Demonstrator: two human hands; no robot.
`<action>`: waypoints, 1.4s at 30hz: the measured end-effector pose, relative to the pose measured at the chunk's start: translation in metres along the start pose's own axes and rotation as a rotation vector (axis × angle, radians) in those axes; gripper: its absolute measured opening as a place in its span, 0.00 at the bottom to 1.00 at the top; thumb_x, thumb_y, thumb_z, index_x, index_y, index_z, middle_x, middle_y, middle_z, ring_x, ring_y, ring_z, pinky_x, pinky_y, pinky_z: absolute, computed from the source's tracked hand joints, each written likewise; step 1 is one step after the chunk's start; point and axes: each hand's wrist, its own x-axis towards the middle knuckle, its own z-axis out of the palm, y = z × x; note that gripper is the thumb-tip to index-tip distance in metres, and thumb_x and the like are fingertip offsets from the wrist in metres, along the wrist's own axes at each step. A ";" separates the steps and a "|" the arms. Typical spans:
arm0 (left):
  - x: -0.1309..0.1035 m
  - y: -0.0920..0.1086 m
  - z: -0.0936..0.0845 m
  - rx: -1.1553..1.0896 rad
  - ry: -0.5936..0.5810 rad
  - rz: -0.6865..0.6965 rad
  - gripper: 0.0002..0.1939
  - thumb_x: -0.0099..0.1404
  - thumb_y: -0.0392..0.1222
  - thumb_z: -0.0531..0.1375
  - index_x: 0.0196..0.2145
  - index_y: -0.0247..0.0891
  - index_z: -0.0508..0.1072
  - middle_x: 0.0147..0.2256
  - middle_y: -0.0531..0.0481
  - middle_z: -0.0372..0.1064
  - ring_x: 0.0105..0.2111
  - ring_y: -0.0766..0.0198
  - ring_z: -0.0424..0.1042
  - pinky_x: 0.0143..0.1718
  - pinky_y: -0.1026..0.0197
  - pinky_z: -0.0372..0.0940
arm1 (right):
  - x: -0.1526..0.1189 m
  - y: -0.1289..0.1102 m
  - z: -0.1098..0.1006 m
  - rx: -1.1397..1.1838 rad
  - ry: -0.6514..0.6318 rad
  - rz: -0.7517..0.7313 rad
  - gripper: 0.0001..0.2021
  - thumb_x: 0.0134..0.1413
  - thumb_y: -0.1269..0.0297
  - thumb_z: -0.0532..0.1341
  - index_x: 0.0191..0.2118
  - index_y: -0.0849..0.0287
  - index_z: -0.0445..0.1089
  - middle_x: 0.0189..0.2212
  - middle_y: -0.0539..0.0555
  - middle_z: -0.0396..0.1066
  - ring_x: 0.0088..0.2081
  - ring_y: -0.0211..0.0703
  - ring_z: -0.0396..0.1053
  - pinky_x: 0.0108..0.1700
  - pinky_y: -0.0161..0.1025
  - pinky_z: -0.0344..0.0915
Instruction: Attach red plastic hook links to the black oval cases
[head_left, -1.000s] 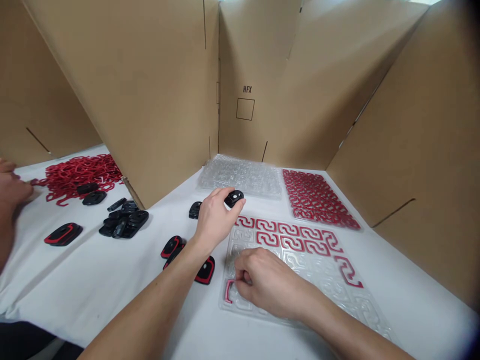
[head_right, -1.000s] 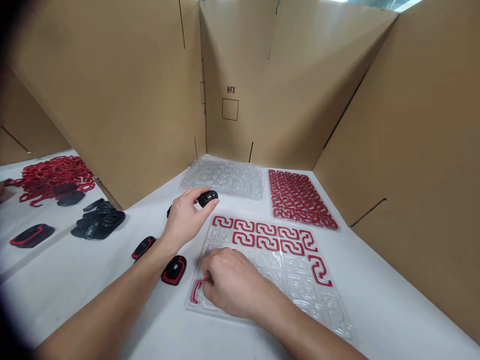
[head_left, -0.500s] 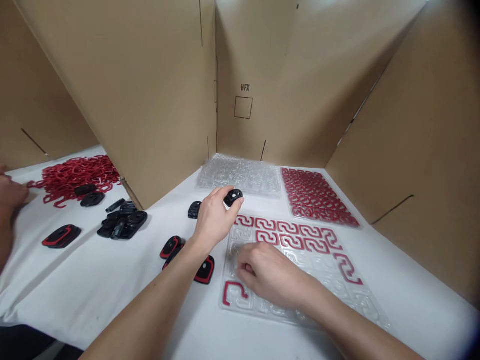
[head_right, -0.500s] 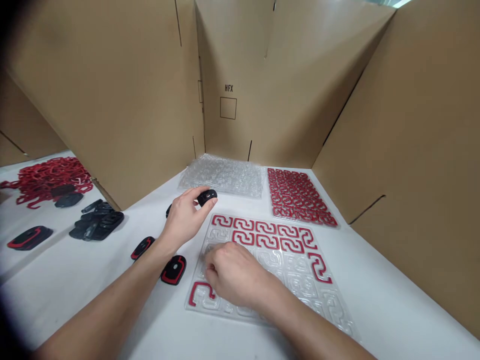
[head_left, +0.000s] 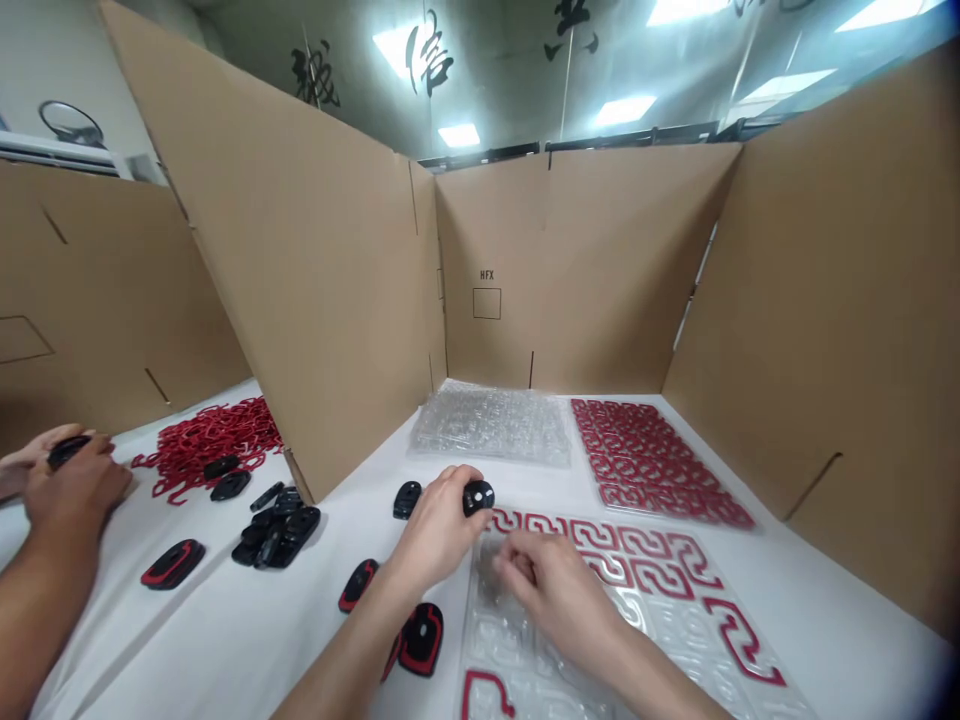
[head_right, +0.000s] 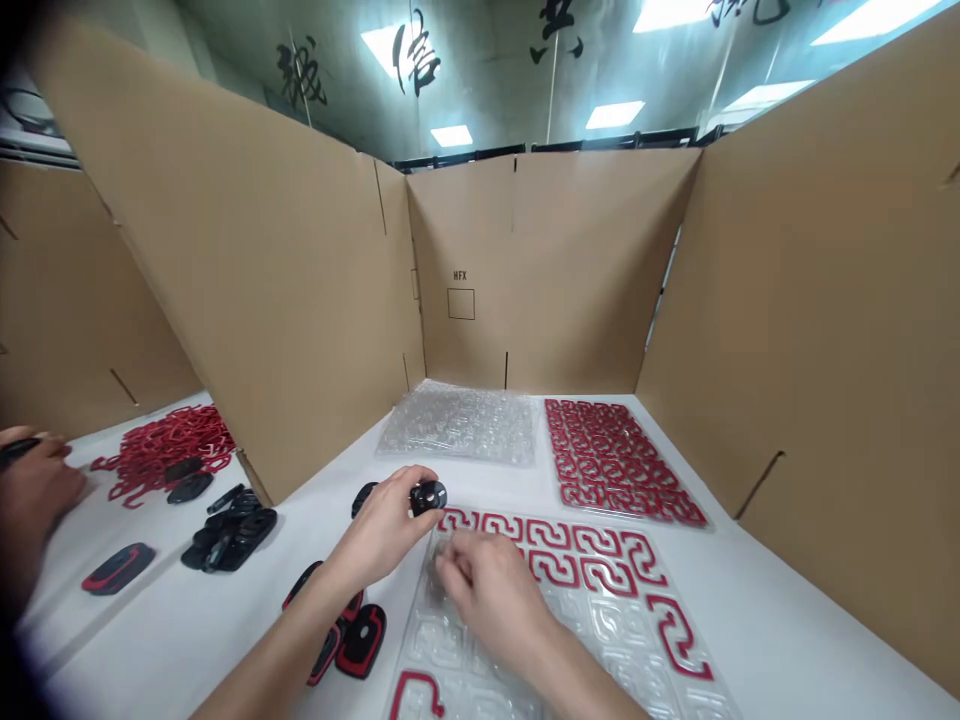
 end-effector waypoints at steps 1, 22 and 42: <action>-0.003 0.002 -0.002 -0.010 -0.020 0.019 0.12 0.57 0.36 0.60 0.40 0.43 0.71 0.39 0.50 0.74 0.41 0.57 0.72 0.44 0.58 0.64 | 0.003 0.004 0.002 0.104 0.067 0.042 0.09 0.58 0.65 0.55 0.30 0.57 0.70 0.21 0.47 0.67 0.24 0.38 0.64 0.28 0.33 0.57; 0.006 -0.064 -0.046 0.355 -0.075 -0.180 0.21 0.60 0.47 0.58 0.49 0.37 0.73 0.47 0.37 0.74 0.44 0.49 0.74 0.47 0.53 0.64 | 0.018 0.032 0.016 0.617 0.163 0.232 0.18 0.50 0.58 0.61 0.45 0.61 0.71 0.22 0.48 0.69 0.24 0.39 0.67 0.26 0.33 0.60; 0.005 -0.100 -0.041 0.234 -0.189 -0.137 0.36 0.52 0.38 0.64 0.60 0.37 0.65 0.54 0.41 0.70 0.50 0.52 0.72 0.49 0.60 0.63 | 0.102 -0.010 0.066 -0.177 -0.082 0.132 0.22 0.45 0.68 0.67 0.49 0.66 0.73 0.45 0.65 0.73 0.47 0.53 0.72 0.47 0.39 0.64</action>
